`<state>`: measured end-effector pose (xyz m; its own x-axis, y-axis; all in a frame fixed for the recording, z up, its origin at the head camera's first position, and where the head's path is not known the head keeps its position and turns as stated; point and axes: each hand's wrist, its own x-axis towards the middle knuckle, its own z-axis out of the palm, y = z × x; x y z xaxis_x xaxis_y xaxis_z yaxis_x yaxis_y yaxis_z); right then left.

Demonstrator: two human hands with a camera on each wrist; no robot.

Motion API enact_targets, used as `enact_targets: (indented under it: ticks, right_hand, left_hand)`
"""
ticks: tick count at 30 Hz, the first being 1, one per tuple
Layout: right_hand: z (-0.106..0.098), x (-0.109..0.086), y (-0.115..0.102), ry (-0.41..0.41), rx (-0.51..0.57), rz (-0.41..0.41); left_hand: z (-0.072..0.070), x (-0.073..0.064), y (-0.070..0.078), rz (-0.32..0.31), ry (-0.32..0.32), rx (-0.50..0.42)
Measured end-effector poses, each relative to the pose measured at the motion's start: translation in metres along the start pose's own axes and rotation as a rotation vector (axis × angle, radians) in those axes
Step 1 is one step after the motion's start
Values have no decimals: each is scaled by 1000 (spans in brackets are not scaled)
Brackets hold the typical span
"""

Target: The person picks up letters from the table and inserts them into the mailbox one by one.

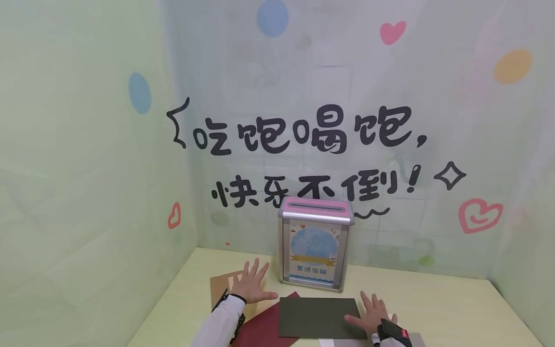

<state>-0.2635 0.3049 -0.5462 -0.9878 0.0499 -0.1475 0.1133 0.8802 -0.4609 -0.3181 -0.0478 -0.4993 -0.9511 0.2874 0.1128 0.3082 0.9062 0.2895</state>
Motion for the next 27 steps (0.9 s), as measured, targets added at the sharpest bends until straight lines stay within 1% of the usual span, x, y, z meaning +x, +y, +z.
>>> enact_targets:
  ticks: [3, 5, 8, 10, 14, 18, 20, 23, 25, 27]
  right_hand:
    - [10, 1, 0, 5, -17, 1]
    - [15, 0, -1, -4, -20, 9]
    - [22, -3, -6, -22, -23, 18]
    - [26, -4, -10, -42, -26, 44]
    - [35, -4, -15, -26, -51, 79]
    - [37, -1, -20, 10, -66, 87]
    - [36, -1, -23, 15, -72, 99]
    - [35, 0, -27, 15, -95, 120]
    - [34, 0, -29, 10, -110, 131]
    - [33, 1, -29, 6, -119, 138]
  left_hand:
    - [4, 2, -1, 8, -8, 4]
    - [5, 5, 0, 9, 2, 15]
    - [-1, 14, 2, 4, 25, 0]
    - [-8, 22, 4, 2, 41, -14]
    - [-33, 38, 9, 15, 59, -60]
    - [-69, 55, 19, 24, 74, -102]
    - [-88, 62, 27, 20, 81, -128]
    - [-112, 71, 39, 21, 84, -167]
    - [-126, 76, 47, 33, 82, -195]
    - [-134, 81, 55, 59, 87, -200]
